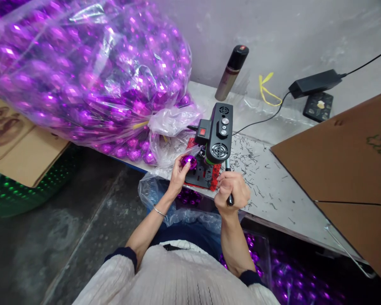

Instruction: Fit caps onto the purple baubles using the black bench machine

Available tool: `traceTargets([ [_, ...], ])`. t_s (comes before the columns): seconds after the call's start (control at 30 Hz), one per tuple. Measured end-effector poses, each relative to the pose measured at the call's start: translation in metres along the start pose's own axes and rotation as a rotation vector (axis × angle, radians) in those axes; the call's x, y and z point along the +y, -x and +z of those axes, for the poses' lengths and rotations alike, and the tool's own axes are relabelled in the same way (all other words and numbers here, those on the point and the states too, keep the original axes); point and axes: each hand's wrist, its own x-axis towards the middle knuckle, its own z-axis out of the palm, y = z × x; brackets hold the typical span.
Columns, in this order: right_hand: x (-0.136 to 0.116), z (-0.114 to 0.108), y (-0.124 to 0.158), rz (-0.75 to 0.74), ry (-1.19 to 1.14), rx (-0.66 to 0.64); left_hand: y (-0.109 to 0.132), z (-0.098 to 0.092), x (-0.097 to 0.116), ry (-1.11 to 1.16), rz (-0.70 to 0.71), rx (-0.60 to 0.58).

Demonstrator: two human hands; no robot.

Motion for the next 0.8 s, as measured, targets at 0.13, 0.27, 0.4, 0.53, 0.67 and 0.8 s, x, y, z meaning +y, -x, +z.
traceTargets([
  [0.13, -0.001, 0.0, -0.003, 0.021, 0.006, 0.007, 0.003, 0.006, -0.008, -0.041, 0.045, -0.045],
  [0.27, -0.003, -0.001, -0.008, 0.031, 0.025, 0.008, 0.005, 0.011, -0.014, -0.315, 0.233, -0.071],
  [0.4, -0.003, 0.0, -0.009, 0.028, 0.021, 0.018, 0.006, 0.009, -0.018, -0.528, 0.388, -0.107],
  [0.53, -0.004, -0.001, -0.008, 0.024, 0.02, 0.017, 0.006, 0.01, -0.023, -0.622, 0.466, -0.135],
  [0.67, -0.004, -0.002, -0.004, 0.022, 0.019, -0.003, 0.006, 0.013, -0.027, -0.673, 0.504, -0.118],
  [0.8, 0.001, 0.002, 0.01, 0.02, 0.021, 0.001, 0.005, 0.014, -0.028, -0.692, 0.491, -0.122],
])
